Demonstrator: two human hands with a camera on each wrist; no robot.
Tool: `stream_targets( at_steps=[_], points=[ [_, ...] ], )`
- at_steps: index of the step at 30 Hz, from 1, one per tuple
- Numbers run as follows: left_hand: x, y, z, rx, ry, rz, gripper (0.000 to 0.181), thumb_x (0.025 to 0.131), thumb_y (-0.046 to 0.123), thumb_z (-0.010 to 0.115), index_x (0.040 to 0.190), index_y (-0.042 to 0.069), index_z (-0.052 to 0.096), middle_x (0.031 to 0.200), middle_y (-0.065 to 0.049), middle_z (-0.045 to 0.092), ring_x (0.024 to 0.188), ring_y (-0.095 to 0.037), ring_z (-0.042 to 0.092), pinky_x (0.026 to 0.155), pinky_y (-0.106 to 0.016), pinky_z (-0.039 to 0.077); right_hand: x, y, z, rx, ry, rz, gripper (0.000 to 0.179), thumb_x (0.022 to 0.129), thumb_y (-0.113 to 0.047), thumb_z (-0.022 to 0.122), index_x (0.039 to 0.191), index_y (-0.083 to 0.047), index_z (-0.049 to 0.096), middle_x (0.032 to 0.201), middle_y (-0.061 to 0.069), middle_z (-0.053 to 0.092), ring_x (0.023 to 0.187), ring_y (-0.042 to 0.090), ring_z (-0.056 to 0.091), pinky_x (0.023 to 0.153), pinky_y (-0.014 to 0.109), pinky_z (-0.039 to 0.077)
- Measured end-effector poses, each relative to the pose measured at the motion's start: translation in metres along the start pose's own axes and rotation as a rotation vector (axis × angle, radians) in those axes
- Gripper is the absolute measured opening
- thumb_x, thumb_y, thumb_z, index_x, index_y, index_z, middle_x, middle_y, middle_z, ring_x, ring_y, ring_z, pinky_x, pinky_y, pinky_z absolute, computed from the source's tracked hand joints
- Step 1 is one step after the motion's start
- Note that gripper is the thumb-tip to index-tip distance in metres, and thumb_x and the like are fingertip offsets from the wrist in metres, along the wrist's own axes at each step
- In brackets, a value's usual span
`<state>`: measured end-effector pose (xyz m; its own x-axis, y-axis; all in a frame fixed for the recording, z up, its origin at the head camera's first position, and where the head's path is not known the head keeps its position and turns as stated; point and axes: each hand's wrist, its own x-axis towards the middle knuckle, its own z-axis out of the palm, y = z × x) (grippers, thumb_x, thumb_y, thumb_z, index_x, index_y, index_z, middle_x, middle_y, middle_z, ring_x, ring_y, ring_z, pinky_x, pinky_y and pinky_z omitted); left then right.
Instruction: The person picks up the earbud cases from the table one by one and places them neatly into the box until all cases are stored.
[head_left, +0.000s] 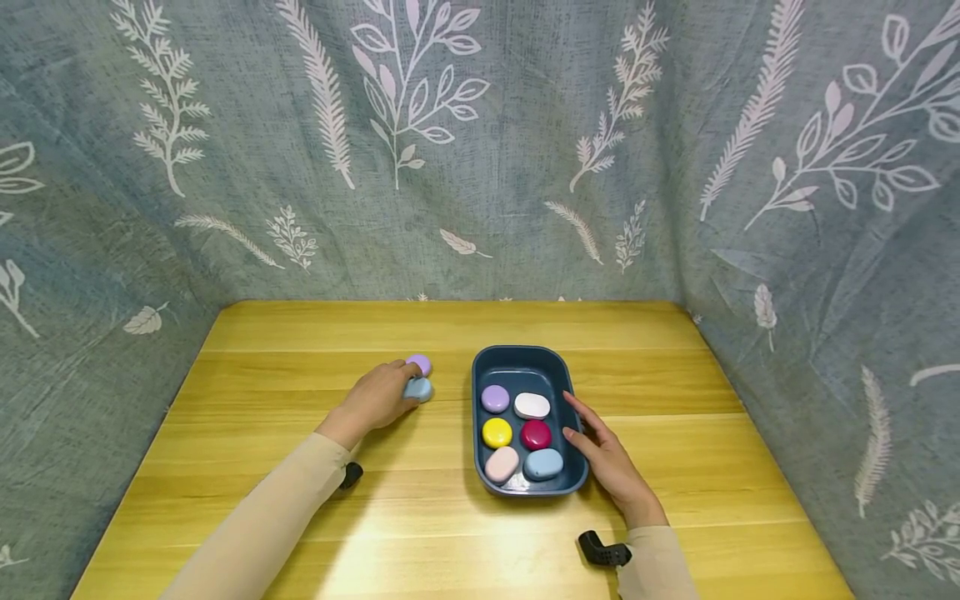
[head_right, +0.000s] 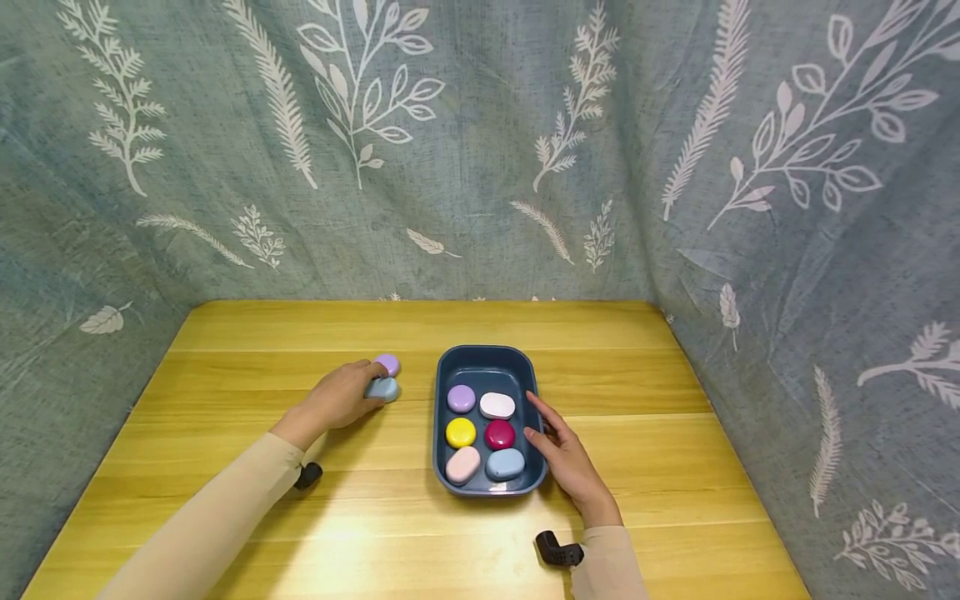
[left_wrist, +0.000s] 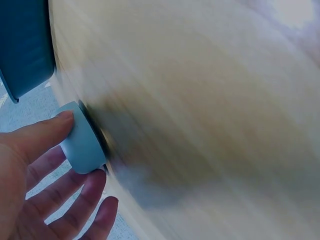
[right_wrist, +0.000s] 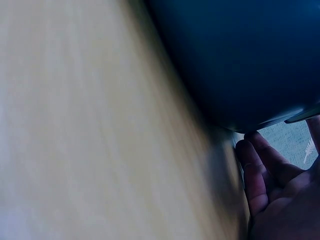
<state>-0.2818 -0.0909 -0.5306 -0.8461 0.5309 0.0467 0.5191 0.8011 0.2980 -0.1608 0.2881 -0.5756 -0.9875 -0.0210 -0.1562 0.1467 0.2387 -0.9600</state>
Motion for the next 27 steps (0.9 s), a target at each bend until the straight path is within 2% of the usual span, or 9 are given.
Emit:
stream_targets(
  at_steps=[5,10,17,22,27],
  points=[
    [0.001,0.0,0.0,-0.023,-0.007,-0.027,0.039,0.086,0.03,0.073,0.122,0.017,0.061,0.111,-0.005,0.063,0.094,-0.02,0.061,0.083,-0.038,0.05,0.002,0.0,-0.001,-0.003,-0.012,-0.03,0.055,0.097,-0.034,0.057,0.147,-0.04,0.036,0.158,-0.005,0.025,0.141,0.026,0.031,0.114,0.051,0.026],
    [0.001,0.0,-0.001,-0.04,-0.009,-0.03,0.041,0.086,0.029,0.074,0.123,0.016,0.061,0.113,-0.005,0.064,0.099,-0.021,0.062,0.085,-0.04,0.051,0.002,-0.001,-0.002,-0.003,-0.024,-0.037,0.058,0.097,-0.035,0.057,0.15,-0.037,0.033,0.158,-0.003,0.025,0.14,0.027,0.034,0.113,0.048,0.028],
    [-0.001,0.004,-0.008,-0.035,0.003,-0.019,0.046,0.086,0.03,0.073,0.127,0.013,0.06,0.115,-0.007,0.063,0.098,-0.022,0.061,0.087,-0.04,0.05,0.002,-0.002,-0.002,0.005,-0.018,-0.035,0.056,0.097,-0.033,0.057,0.149,-0.037,0.035,0.159,-0.004,0.024,0.143,0.027,0.028,0.114,0.052,0.024],
    [-0.002,0.007,-0.014,0.006,0.023,0.017,0.041,0.087,0.028,0.072,0.123,0.012,0.062,0.116,-0.007,0.063,0.094,-0.021,0.06,0.083,-0.038,0.05,0.002,-0.001,-0.002,0.004,-0.015,-0.019,0.055,0.097,-0.034,0.057,0.147,-0.041,0.036,0.16,-0.004,0.022,0.147,0.028,0.02,0.117,0.056,0.02],
    [-0.003,0.011,-0.019,0.016,0.039,0.039,0.038,0.088,0.027,0.072,0.122,0.013,0.063,0.111,-0.004,0.063,0.09,-0.017,0.059,0.08,-0.034,0.05,0.002,0.0,-0.001,-0.001,-0.004,0.003,0.053,0.096,-0.036,0.058,0.144,-0.047,0.038,0.159,-0.006,0.022,0.147,0.028,0.019,0.117,0.058,0.017]
  ],
)
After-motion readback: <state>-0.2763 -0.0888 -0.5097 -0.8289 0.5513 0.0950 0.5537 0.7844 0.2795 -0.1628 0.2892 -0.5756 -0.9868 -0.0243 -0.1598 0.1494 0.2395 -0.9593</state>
